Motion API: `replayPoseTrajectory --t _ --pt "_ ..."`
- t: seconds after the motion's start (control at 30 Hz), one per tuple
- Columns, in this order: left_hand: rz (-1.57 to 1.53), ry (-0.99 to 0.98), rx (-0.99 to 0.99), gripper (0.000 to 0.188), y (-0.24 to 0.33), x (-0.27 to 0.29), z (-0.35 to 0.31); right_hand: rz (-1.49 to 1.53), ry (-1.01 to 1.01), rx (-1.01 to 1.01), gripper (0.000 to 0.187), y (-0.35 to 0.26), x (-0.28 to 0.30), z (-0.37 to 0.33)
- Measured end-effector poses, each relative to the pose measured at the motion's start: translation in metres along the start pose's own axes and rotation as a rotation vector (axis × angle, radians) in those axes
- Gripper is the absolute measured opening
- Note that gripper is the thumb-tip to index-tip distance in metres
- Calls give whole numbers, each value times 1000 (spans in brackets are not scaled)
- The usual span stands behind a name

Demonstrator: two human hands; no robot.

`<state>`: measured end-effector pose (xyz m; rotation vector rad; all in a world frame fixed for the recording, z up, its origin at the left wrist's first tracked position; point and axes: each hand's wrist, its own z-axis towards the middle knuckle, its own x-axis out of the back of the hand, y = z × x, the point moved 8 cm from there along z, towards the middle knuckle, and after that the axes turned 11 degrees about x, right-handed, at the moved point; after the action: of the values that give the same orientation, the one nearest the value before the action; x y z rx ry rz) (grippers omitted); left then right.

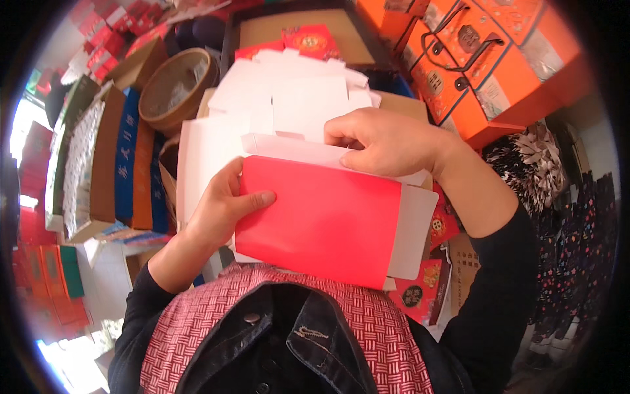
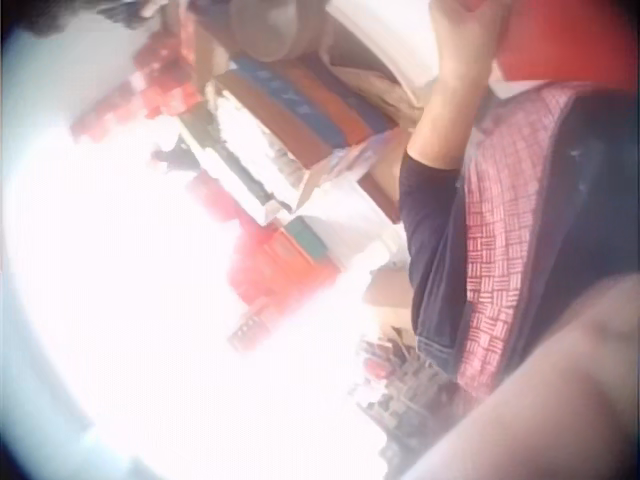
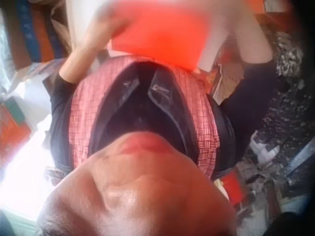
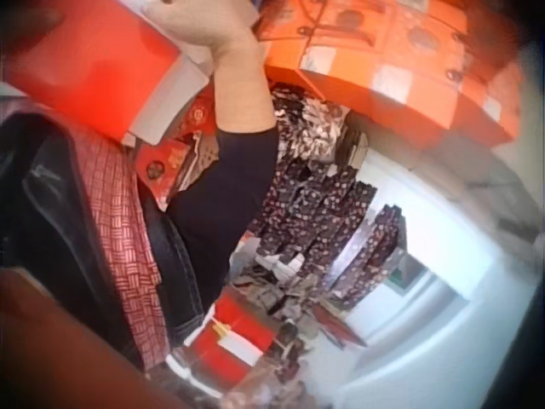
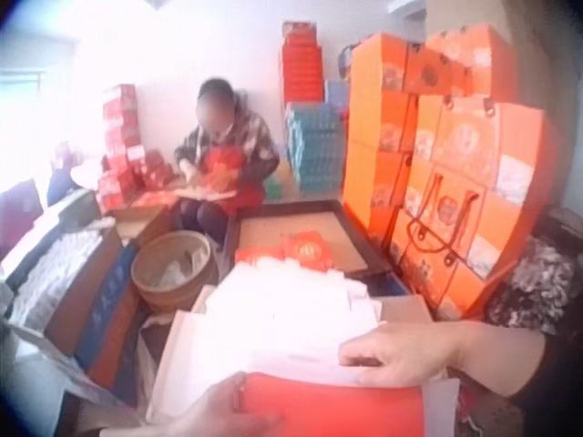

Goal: The person folds red paper envelopes around white cardboard inserts to form small boxes. They repeatedly pick up a red envelope, wrap it around a white insert, fold the edges, and place the finished box on a growing stack. The workspace is cluttered with stacks of orange boxes and other packaging materials.

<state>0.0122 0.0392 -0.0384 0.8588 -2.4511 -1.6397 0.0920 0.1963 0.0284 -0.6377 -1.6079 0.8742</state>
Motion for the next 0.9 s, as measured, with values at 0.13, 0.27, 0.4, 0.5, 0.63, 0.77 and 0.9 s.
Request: replayPoseTrajectory --t 0.13,0.27,0.4,0.5,0.63,0.77,0.9 --pt "126 98 -297 71 9 3 -5 129 81 -16 35 14 -7 9" --pt "213 68 -422 74 15 -1 -11 392 -85 -269 47 20 -6 20" --pt "352 63 -585 72 14 -1 -25 411 -188 -284 50 18 -18 40" --pt "241 47 -410 61 8 6 -18 400 -224 -301 50 22 -27 46" --pt "87 -1 -235 46 0 12 -7 406 -256 -210 48 11 -35 50" --pt "35 -75 -198 44 2 6 -10 254 -216 -139 44 8 -37 58" --pt "-57 -37 -167 48 2 4 -15 119 -183 -72 40 4 -38 62"
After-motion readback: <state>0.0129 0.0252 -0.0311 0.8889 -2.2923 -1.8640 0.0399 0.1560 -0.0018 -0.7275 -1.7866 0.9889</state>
